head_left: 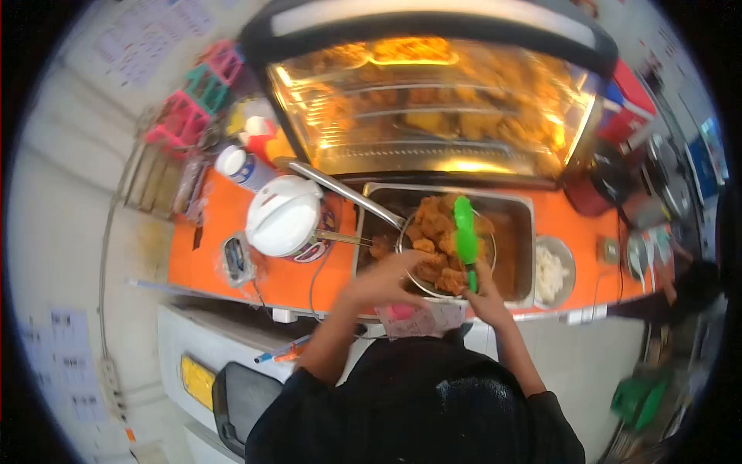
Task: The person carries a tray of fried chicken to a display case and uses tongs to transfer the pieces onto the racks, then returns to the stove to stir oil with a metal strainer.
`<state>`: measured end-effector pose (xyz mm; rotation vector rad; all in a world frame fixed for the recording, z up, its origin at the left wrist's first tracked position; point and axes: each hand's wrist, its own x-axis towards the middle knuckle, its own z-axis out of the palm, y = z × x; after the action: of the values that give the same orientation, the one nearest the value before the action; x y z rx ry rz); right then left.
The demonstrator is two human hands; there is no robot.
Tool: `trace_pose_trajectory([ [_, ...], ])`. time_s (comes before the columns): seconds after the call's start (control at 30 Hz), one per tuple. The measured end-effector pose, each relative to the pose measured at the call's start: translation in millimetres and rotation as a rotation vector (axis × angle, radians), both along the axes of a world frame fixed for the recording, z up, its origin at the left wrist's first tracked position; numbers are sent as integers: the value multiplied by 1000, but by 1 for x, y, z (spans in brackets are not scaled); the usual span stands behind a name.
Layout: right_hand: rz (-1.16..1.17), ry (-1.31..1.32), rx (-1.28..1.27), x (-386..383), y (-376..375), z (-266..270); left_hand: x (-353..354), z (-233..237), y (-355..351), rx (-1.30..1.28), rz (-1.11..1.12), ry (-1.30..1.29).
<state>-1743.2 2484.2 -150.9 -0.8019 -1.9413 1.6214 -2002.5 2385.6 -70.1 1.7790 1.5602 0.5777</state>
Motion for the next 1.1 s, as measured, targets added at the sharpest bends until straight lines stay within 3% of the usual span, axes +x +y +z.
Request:
trace_pose_trajectory([
  [0.03,-16,-83,-129,15,-1,-14,-32,37,9,-325,48,-173],
  [0.1,-184,-172,-281,39,-18,0,-111,51,25,-166,220,-475],
  [0.13,-268,-78,-306,52,-31,-9,-137,62,48,-31,492,-305],
  [0.2,-378,-104,-394,69,-51,-8,-224,21,100,457,832,44],
  [0.23,-456,-107,-475,74,-60,-8,-262,3,121,476,882,216],
  [0.27,-477,-144,-397,79,-69,-7,-289,-19,148,482,940,427],
  [0.3,-493,-152,-397,84,-78,-6,-303,-36,170,489,992,641],
  [0.4,-576,-264,-349,93,-96,-6,-291,-61,205,636,1120,622],
  [0.5,-662,-138,-448,98,-109,3,-290,-61,215,629,1196,544],
  [0.53,-696,-179,-392,101,-111,8,-291,-61,218,575,1247,793],
  [0.57,-727,-217,-334,104,-112,11,-292,-63,218,572,1247,790],
  [0.63,-755,-209,-317,110,-115,10,-286,-50,217,454,1484,473],
  [0.67,-782,-196,-301,114,-117,10,-286,-45,220,375,1518,485],
  [0.77,-809,-146,-319,127,-119,6,-309,-63,225,402,1498,460],
  [0.83,-787,-131,-389,130,-114,9,-293,-50,221,367,1534,382],
  [0.97,-675,-120,-540,108,-85,27,-232,-26,219,468,1357,369],
  [1.03,-619,-99,-546,87,-62,21,-232,-61,240,703,1090,441],
  [1.1,-525,-58,-592,61,-34,17,-208,-75,260,659,1093,394],
])
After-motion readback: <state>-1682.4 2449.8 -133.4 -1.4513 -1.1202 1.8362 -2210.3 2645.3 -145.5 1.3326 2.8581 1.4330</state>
